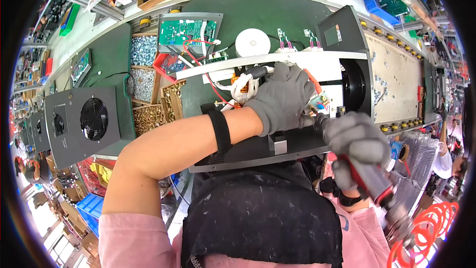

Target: Assembling electronic and mechanical components into an inverter housing using power and manual tools.

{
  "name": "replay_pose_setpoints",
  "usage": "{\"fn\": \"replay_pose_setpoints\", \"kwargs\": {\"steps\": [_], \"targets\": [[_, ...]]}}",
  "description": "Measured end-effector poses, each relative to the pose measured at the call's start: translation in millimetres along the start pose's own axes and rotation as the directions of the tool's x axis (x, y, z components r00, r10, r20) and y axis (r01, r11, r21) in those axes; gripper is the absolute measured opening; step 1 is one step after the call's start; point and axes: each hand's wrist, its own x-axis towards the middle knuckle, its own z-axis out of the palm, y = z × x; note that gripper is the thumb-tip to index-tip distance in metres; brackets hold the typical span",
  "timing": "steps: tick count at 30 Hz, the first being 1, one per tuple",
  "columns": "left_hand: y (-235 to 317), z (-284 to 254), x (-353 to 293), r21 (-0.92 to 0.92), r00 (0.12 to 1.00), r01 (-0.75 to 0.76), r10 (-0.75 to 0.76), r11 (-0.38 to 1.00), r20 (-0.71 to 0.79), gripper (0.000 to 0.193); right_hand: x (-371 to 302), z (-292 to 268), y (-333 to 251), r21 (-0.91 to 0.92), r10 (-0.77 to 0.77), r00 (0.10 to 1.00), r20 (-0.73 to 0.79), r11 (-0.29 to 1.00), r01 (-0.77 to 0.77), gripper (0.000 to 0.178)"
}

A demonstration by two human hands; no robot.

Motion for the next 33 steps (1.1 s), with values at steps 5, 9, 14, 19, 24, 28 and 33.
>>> {"fn": "replay_pose_setpoints", "kwargs": {"steps": [5, 9, 14, 19, 24, 28, 33], "targets": [[0.6, 3.6, 0.3, 0.045, 0.998, -0.036, 0.038, 0.998, -0.041, 0.062, 2.2, 4.8, 5.9, 0.023, 0.258, 0.938, -0.232, 0.965, -0.26, 0.032], [2.5, -11.1, 2.0, 0.116, 0.998, -0.036, 0.029, 0.993, 0.059, 0.061, 2.1, 12.1, 4.4, 0.033, 0.43, 0.827, -0.362, 0.893, -0.45, 0.031], [-11.8, -58.3, 25.0, 0.0, 0.958, -0.03, 0.028, 1.0, 0.284, 0.046, -2.0, 4.8, 9.0, 0.091, 0.391, 0.85, -0.351, 0.918, -0.385, 0.031], [-55.7, -42.4, 12.9, -0.131, 0.997, -0.039, 0.029, 0.991, -0.078, 0.051, -5.9, 6.8, 0.5, 0.2, 0.421, 0.793, -0.44, 0.907, -0.371, 0.034], [-42.7, -27.5, 6.2, 0.104, 0.995, -0.032, 0.042, 0.994, -0.092, 0.061, -6.8, -0.3, 11.4, 0.16, 0.276, 0.899, -0.341, 0.959, -0.234, 0.035], [-43.7, -23.0, 9.0, 0.143, 0.986, -0.076, 0.095, 0.987, -0.134, 0.057, 1.0, -2.3, 12.5, 0.153, 0.373, 0.877, -0.304, 0.928, -0.341, 0.033], [-45.8, -28.1, 12.3, 0.086, 0.998, -0.052, 0.054, 0.995, -0.03, 0.053, 1.5, -2.1, 15.7, 0.159, 0.317, 0.926, -0.208, 0.945, -0.287, 0.03]]}}
